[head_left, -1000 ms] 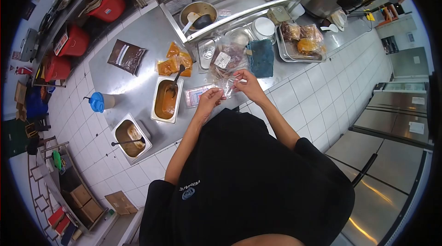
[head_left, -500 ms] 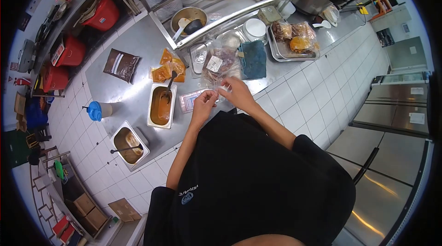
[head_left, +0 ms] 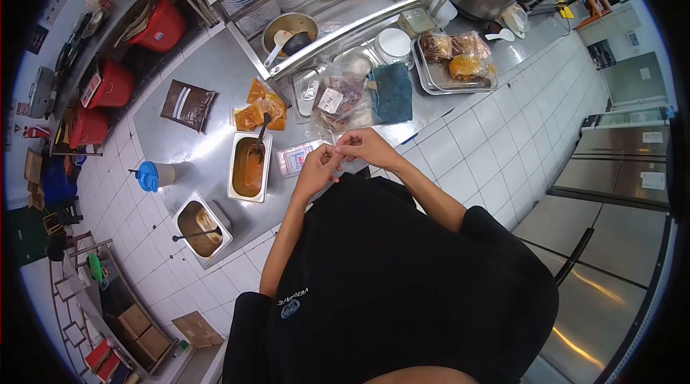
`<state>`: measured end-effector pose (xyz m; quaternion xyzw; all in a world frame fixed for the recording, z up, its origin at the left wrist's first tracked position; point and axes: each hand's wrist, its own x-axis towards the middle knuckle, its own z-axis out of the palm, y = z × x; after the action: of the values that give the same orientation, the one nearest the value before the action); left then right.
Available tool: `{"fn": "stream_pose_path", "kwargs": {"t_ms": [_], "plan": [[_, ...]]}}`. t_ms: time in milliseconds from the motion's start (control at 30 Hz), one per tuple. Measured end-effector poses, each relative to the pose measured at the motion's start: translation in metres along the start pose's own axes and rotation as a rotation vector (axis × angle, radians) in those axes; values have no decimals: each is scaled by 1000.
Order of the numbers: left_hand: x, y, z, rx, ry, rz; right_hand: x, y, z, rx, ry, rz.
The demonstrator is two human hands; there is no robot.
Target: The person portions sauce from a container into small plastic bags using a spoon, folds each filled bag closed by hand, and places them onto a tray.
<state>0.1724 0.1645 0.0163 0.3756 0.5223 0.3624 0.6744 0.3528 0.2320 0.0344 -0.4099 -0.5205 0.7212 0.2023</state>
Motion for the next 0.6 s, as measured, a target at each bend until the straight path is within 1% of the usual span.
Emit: {"fn": "stream_pose_path", "kwargs": {"t_ms": [100,133,200,233,300,333,367,400,433,500,533,600], "plan": [[-1,2,-2,22,-16,2,2,4,1,36,-1,-27],[-4,4,-2,22,-51,8,2,3,1,36,-3,-27],[-6,5,-2,23,-84,14,2,-1,1,-186,-73,137],[-8,2,-1,4,-114,9,2,-2,1,-186,-73,137],[-8,-2,-1,-14,-143,5,3,-4,4,-526,-107,82],[-9,-4,-2,77,-143,-39,0,-4,7,-620,-64,-14],[-8,-6,-3,168,-142,-82,-1,-4,12,-620,-65,-15],[-11,1,0,337,-124,-72,-3,-5,17,-693,-28,-80],[-10,-3,1,335,-122,-73,-4,-5,20,-764,10,-146],[-6,-10,6,621,83,419,-4,-4,23,-740,41,-187],[-7,-8,8,622,86,418,-3,-4,25,-713,74,-229],[-7,-5,10,623,183,264,1,1,26,-711,100,-230]]}}
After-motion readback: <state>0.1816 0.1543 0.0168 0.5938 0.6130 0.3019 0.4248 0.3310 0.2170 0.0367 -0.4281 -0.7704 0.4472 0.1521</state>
